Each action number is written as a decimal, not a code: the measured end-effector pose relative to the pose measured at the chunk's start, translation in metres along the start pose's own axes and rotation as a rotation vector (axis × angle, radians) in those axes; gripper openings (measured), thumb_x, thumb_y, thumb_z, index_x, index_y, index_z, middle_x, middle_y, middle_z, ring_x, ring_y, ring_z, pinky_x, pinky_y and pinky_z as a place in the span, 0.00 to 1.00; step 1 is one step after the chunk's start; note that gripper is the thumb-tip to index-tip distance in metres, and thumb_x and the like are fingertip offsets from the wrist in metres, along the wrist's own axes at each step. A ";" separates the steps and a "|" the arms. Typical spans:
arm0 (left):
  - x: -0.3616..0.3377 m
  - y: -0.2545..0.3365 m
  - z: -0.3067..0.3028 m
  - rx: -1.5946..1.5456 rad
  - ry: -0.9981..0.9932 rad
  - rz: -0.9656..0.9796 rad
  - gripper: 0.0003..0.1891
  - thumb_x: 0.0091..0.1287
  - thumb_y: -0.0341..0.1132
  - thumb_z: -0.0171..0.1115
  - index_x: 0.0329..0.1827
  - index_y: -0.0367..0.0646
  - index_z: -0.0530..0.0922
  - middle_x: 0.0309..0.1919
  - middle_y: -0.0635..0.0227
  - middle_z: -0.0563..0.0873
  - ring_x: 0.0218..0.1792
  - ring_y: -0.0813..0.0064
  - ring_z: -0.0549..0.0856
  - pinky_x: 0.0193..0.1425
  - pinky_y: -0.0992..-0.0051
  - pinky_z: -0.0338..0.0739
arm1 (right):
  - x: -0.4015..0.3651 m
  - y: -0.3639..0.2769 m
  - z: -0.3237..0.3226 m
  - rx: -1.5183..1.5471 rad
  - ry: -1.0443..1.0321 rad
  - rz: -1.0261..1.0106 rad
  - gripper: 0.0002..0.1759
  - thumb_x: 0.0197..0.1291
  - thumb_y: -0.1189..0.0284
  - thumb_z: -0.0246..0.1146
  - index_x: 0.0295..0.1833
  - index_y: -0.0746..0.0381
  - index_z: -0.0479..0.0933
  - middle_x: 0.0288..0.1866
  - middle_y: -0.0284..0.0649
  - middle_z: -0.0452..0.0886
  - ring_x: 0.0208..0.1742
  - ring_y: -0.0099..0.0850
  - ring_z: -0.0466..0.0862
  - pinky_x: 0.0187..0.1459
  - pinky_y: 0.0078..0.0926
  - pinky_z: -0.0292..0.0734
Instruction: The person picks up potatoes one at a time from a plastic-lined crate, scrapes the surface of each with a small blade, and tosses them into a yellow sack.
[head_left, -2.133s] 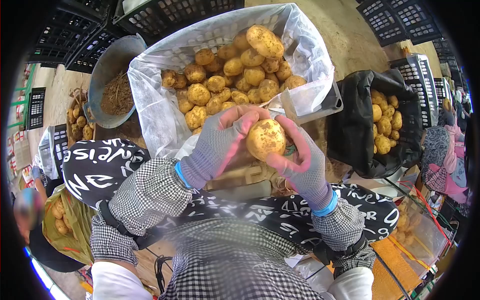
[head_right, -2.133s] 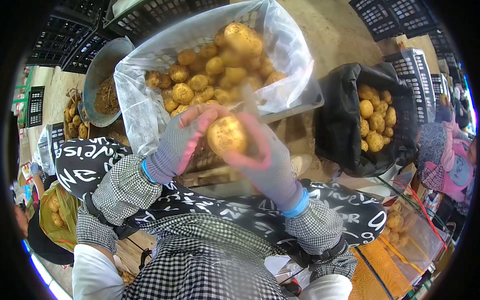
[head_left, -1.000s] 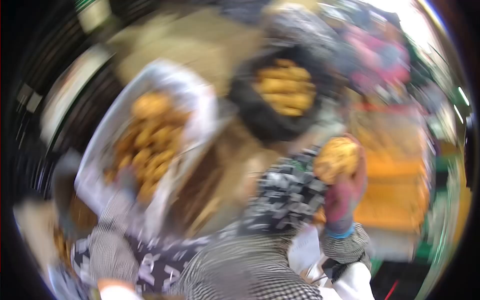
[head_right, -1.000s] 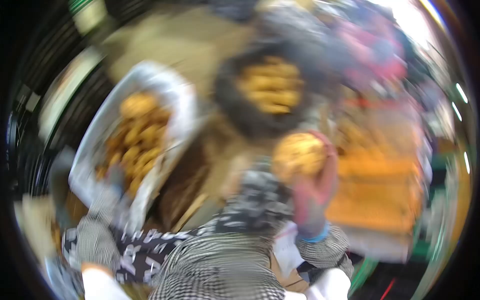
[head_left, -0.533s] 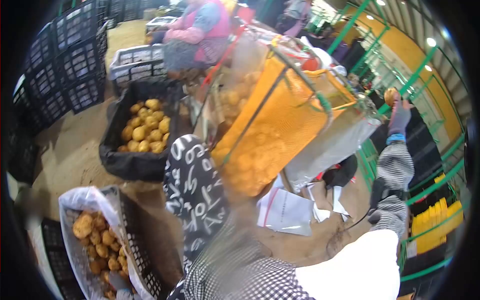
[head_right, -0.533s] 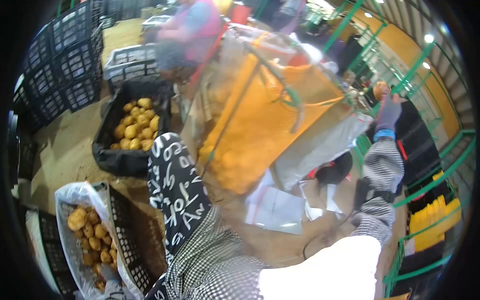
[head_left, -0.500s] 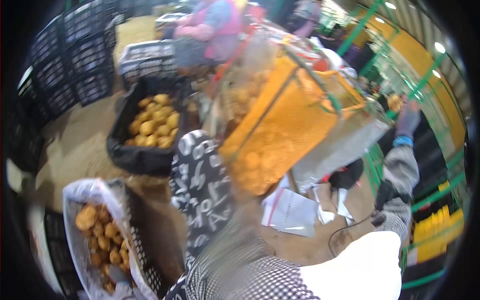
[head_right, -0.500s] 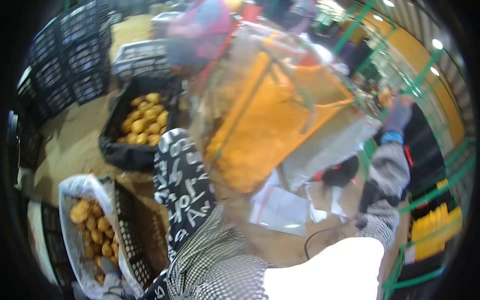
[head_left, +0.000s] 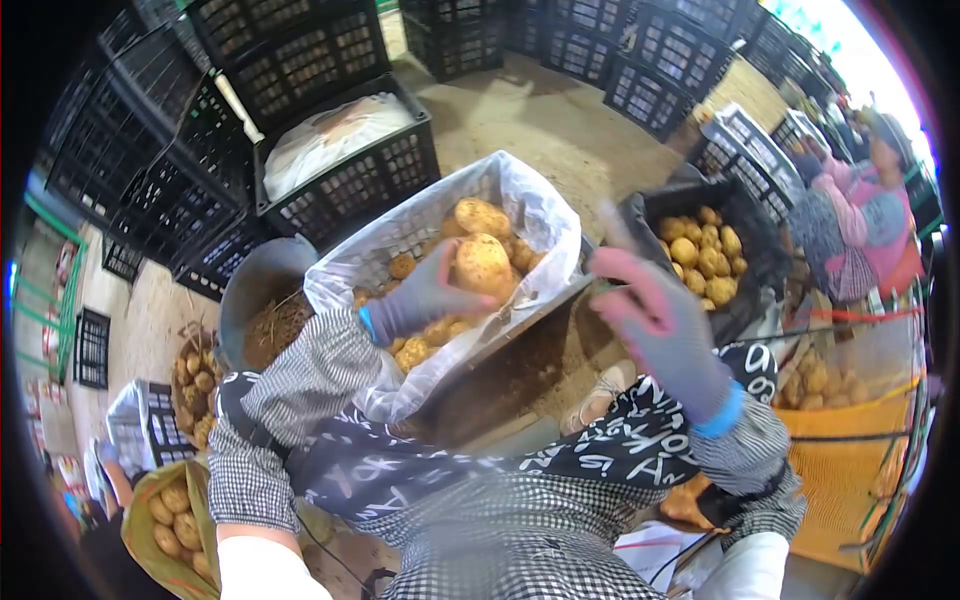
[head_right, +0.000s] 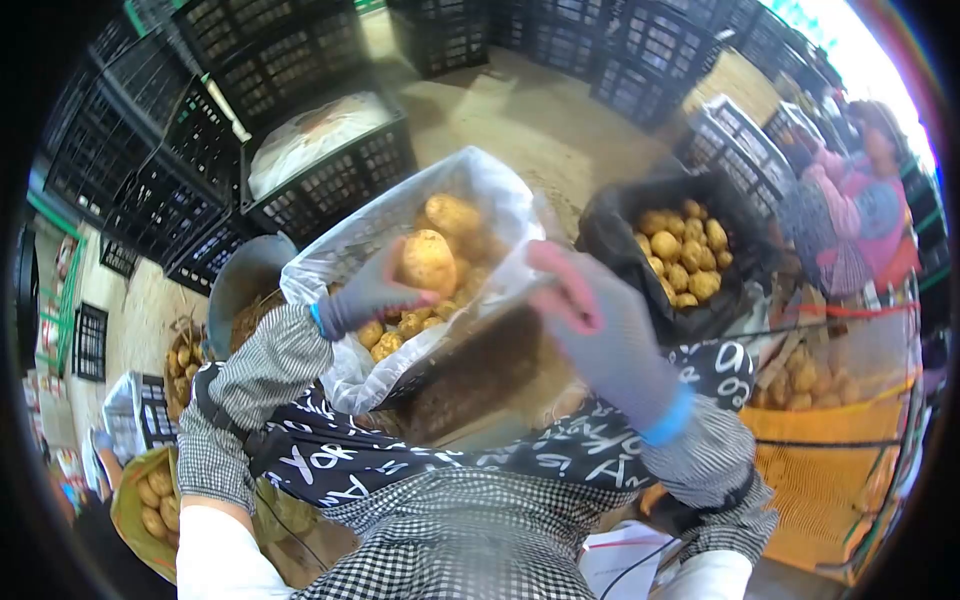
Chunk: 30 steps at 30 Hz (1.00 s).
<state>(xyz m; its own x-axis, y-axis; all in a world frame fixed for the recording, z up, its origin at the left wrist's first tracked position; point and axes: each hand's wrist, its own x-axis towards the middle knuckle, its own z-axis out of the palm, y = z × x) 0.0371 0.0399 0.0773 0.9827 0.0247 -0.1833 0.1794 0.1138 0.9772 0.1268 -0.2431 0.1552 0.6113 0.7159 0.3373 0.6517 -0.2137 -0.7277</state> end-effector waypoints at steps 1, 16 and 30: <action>-0.013 0.005 0.009 -0.059 -0.008 0.047 0.42 0.53 0.29 0.78 0.71 0.38 0.63 0.59 0.64 0.77 0.60 0.74 0.79 0.63 0.73 0.76 | 0.003 0.002 0.017 0.290 -0.173 0.349 0.29 0.62 0.73 0.66 0.69 0.63 0.70 0.54 0.44 0.82 0.44 0.27 0.85 0.44 0.22 0.80; -0.022 -0.041 0.035 -0.476 0.097 0.034 0.40 0.61 0.27 0.72 0.74 0.39 0.60 0.64 0.60 0.72 0.63 0.70 0.77 0.68 0.70 0.76 | 0.024 0.065 0.102 0.093 -0.308 0.063 0.47 0.41 0.74 0.77 0.71 0.58 0.67 0.67 0.48 0.72 0.67 0.45 0.75 0.66 0.36 0.71; -0.018 -0.040 0.029 -0.534 0.155 -0.232 0.31 0.71 0.43 0.62 0.75 0.47 0.63 0.65 0.62 0.74 0.62 0.67 0.80 0.61 0.69 0.81 | 0.024 0.086 0.121 0.206 -0.336 0.150 0.46 0.45 0.69 0.76 0.72 0.59 0.66 0.69 0.50 0.71 0.65 0.46 0.77 0.63 0.37 0.75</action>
<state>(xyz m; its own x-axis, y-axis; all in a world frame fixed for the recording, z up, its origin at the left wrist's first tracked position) 0.0134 0.0057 0.0447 0.8955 0.0795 -0.4378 0.3014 0.6156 0.7282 0.1428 -0.1638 0.0281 0.4900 0.8712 0.0299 0.4424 -0.2190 -0.8697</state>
